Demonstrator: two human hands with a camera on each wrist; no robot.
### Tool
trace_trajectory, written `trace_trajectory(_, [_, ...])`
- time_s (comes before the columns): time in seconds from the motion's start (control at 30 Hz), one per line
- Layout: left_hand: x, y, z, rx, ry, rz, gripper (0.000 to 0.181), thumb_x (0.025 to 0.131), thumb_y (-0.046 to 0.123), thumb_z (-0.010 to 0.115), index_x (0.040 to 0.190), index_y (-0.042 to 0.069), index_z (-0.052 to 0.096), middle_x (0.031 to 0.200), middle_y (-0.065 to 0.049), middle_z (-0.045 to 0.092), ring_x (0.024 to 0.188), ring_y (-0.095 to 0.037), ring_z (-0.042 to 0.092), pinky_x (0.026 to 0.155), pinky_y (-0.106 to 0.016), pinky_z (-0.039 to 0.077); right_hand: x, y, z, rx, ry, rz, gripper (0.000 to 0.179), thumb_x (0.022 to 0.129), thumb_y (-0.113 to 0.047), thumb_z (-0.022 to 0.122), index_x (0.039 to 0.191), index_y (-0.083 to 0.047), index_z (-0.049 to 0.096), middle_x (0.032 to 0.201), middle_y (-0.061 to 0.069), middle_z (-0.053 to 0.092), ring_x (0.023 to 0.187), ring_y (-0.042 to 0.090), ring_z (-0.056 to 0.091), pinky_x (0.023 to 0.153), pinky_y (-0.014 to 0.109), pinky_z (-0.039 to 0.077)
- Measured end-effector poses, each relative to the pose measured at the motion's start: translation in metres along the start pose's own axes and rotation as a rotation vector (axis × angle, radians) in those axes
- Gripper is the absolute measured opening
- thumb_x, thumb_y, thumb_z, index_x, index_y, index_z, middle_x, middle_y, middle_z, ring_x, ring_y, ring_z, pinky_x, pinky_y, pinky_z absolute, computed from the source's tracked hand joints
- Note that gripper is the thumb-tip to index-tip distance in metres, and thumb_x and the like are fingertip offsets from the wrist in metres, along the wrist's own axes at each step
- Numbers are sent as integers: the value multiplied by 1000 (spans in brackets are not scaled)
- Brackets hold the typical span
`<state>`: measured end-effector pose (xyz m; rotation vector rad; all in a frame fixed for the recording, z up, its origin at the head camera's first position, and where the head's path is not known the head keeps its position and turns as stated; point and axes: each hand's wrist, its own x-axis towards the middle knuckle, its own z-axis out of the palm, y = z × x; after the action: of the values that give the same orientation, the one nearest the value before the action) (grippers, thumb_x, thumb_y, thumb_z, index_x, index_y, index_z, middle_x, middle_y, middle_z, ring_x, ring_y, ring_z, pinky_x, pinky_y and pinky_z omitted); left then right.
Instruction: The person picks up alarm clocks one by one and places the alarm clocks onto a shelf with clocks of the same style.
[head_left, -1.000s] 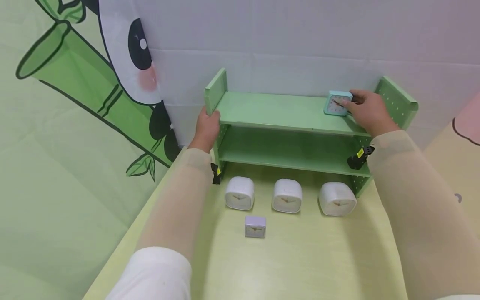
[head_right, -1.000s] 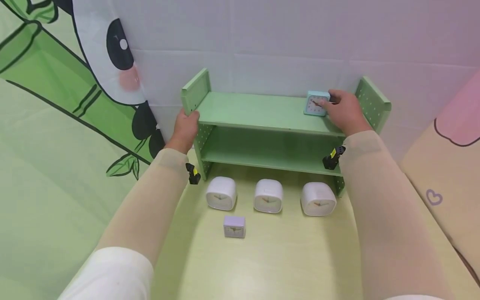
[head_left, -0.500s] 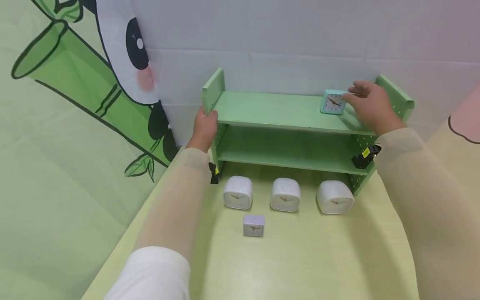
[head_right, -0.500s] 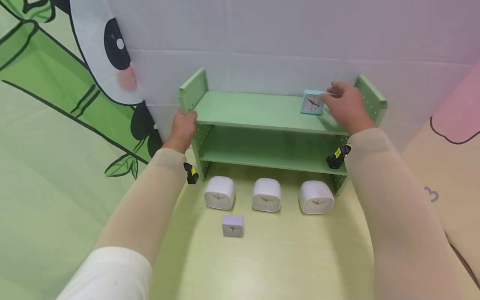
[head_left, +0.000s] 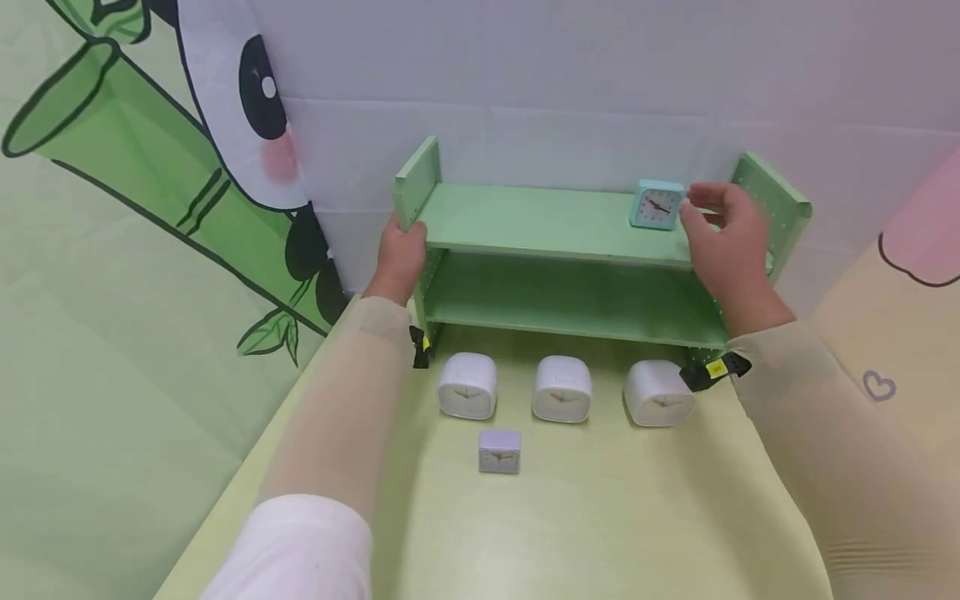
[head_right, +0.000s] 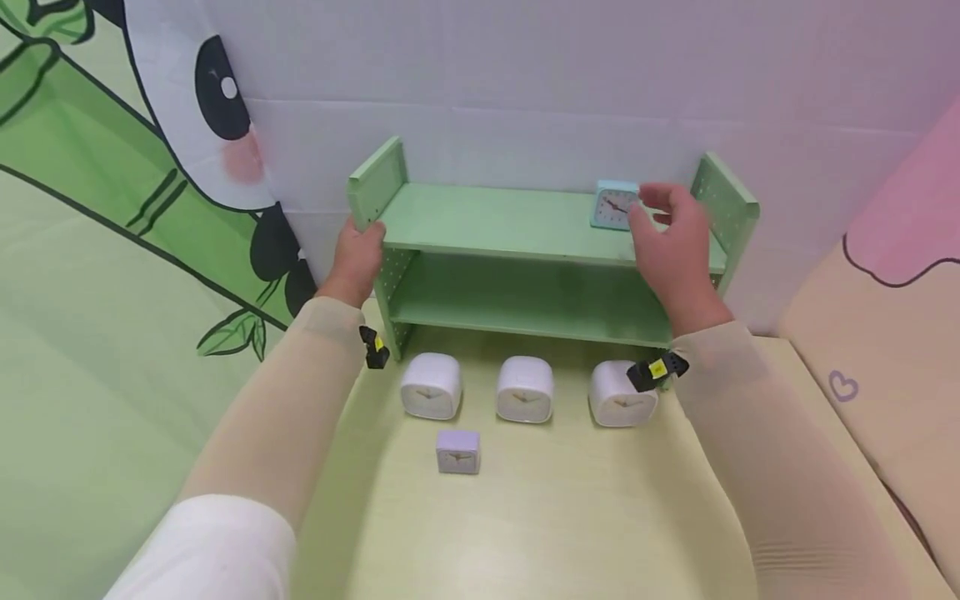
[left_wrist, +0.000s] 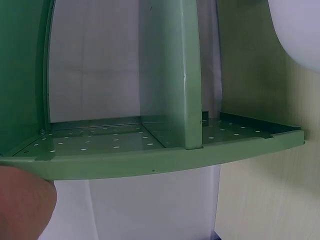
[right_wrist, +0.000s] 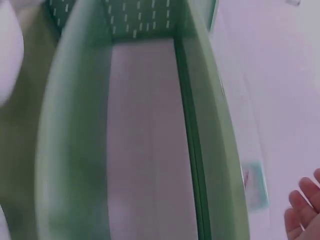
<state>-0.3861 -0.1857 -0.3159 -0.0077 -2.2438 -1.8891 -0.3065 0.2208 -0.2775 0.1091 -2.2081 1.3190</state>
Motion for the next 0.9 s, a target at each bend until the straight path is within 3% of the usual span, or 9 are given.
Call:
trace_trajectory(0.17, [3, 2, 6, 38, 9, -23, 52, 109, 32, 39, 159, 23, 35, 152, -4, 47, 133, -19, 44, 115, -43, 34, -34, 4, 24, 204, 10, -94, 34, 104, -23, 58, 132, -4, 60, 131, 9, 61, 118, 18, 55, 98, 27, 44])
trace_trajectory(0.37, [5, 3, 9, 68, 35, -40, 52, 110, 34, 39, 160, 25, 33, 154, -3, 46, 137, -18, 42, 117, -44, 31, -78, 21, 58, 415, -81, -56, 31, 105, -13, 58, 133, 1, 57, 131, 15, 61, 122, 19, 55, 105, 28, 44])
trace_trajectory(0.6, [5, 3, 11, 49, 22, -43, 53, 110, 34, 39, 161, 27, 31, 156, -1, 44, 139, -17, 40, 119, -44, 29, -127, 38, 89, 506, -167, -9, 31, 104, -3, 57, 133, 7, 55, 133, 21, 58, 124, 32, 54, 102, 25, 46])
trace_trajectory(0.7, [5, 2, 11, 45, 21, -33, 52, 109, 33, 40, 161, 27, 33, 155, -2, 45, 138, -18, 41, 119, -44, 28, -141, 44, 100, 519, -163, -11, 30, 103, -1, 58, 132, 7, 56, 132, 17, 59, 122, 31, 55, 101, 25, 45])
trace_trajectory(0.9, [7, -1, 11, 30, 29, -11, 51, 109, 31, 40, 159, 24, 36, 151, -3, 48, 134, -17, 43, 118, -43, 30, -164, 51, 118, 523, -174, -38, 28, 102, 1, 59, 129, 6, 58, 131, 22, 59, 119, 33, 56, 102, 31, 44])
